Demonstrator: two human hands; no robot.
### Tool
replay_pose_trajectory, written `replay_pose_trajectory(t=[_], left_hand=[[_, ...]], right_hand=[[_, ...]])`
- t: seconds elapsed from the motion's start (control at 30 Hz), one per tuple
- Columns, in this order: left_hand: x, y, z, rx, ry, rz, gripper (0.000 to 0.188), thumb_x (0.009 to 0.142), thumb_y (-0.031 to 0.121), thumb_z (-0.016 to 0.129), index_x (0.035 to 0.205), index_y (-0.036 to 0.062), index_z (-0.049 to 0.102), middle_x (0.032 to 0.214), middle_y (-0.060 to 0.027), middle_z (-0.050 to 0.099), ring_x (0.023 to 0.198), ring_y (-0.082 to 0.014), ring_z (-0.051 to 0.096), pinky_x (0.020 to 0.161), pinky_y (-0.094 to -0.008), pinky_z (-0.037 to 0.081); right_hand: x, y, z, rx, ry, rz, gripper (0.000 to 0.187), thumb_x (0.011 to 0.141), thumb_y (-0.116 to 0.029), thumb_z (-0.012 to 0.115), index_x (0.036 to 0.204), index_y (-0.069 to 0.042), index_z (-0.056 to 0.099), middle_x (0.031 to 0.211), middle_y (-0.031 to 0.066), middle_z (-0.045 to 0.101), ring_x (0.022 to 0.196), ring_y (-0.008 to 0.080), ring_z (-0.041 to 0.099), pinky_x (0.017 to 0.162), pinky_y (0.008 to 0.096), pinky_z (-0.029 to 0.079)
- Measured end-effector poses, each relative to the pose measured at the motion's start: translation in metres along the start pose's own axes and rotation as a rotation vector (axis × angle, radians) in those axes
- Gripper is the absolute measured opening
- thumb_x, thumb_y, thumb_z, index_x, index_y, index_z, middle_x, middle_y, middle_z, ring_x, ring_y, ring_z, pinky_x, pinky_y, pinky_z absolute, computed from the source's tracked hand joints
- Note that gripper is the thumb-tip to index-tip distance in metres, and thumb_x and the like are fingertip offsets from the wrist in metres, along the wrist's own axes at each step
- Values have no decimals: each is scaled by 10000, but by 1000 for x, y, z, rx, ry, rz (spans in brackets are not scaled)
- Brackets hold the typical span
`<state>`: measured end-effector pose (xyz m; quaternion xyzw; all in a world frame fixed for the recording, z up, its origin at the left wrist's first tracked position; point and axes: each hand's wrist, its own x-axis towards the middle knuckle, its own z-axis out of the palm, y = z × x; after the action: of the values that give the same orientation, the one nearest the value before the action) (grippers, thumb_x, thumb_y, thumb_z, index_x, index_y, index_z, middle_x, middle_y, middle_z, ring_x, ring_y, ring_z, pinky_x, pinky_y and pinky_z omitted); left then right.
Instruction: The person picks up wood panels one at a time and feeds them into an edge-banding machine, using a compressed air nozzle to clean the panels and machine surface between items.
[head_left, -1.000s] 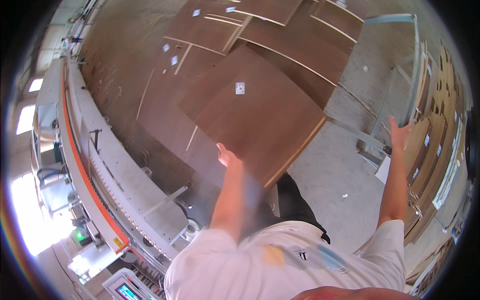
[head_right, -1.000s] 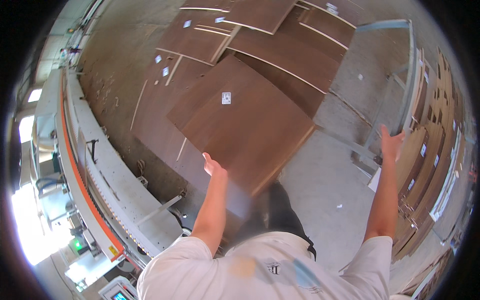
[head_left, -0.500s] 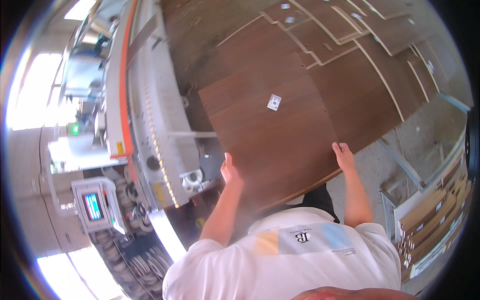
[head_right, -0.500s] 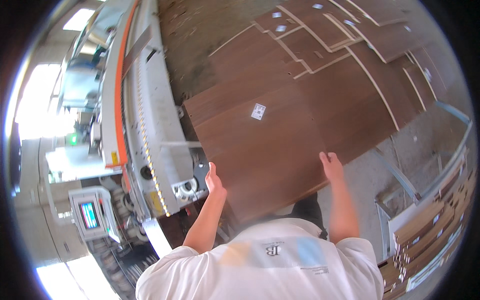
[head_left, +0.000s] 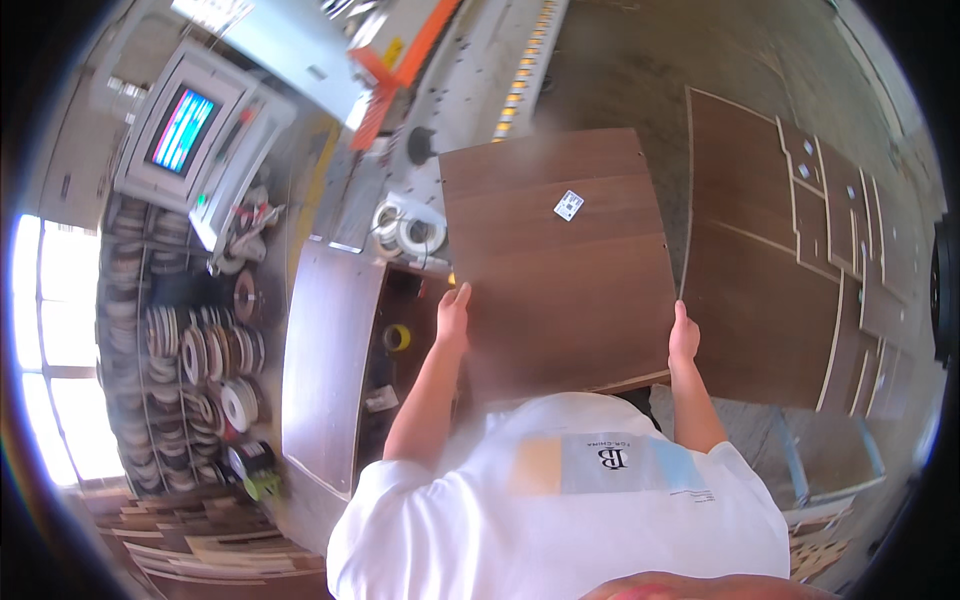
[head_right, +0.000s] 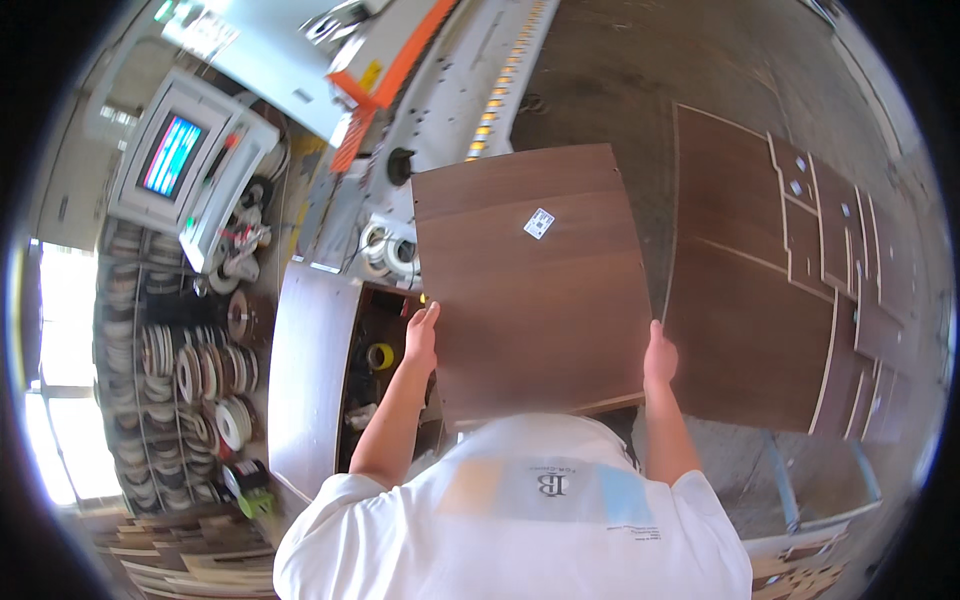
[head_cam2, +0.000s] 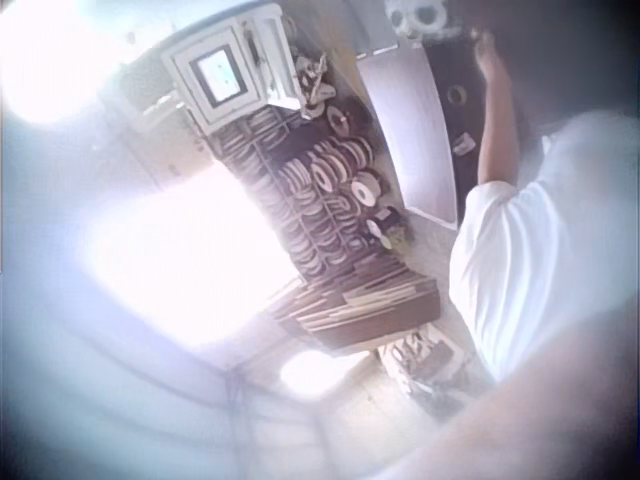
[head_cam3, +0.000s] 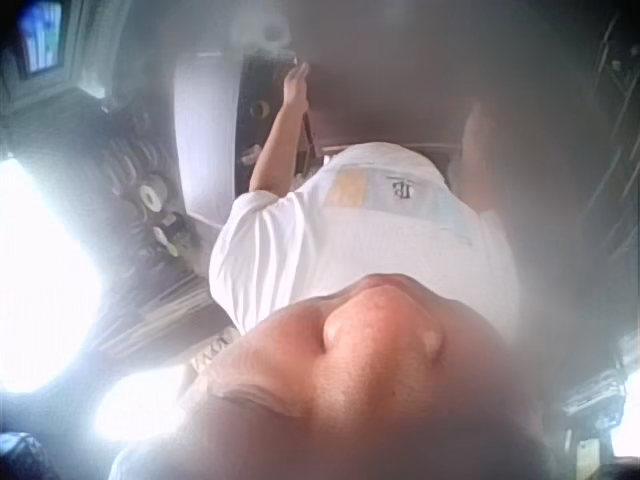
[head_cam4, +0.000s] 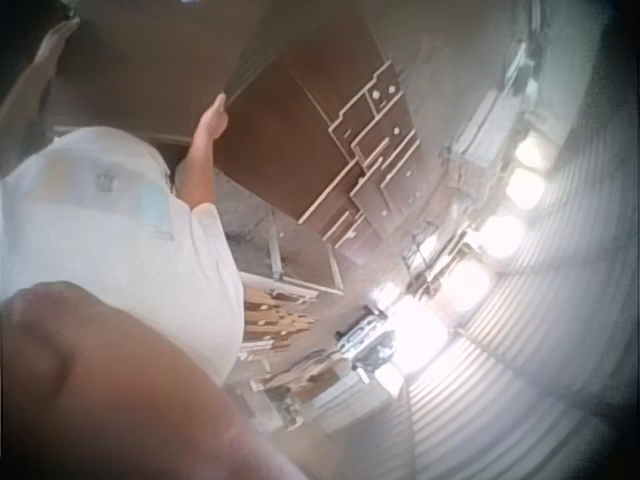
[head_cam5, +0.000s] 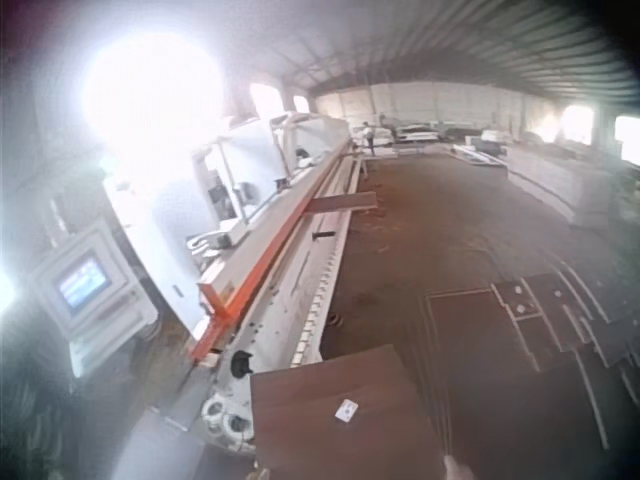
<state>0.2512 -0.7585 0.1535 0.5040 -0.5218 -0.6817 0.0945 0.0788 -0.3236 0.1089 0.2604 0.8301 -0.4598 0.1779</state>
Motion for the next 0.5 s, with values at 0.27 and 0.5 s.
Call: replay_pose_trajectory(t=[0.27,0.5], left_hand=[[-36,-31,-151,27,-64,-176,312,1004,288,616,1196,43,637,1144,-71,673,1136,-176,598,944,-319,474],[-63,-46,-209,-976,102,-66,383,1039,458,484,1100,107,622,978,-31,683,942,-189,640,850,-357,497]], right_hand=[[-35,-70,108,32,-119,50,606,918,-552,635,950,47,722,1015,124,721,971,231,649,847,382,479],[-93,-94,186,495,-434,320,723,926,-538,633,1405,-8,518,1398,145,559,1259,280,537,1053,411,424]])
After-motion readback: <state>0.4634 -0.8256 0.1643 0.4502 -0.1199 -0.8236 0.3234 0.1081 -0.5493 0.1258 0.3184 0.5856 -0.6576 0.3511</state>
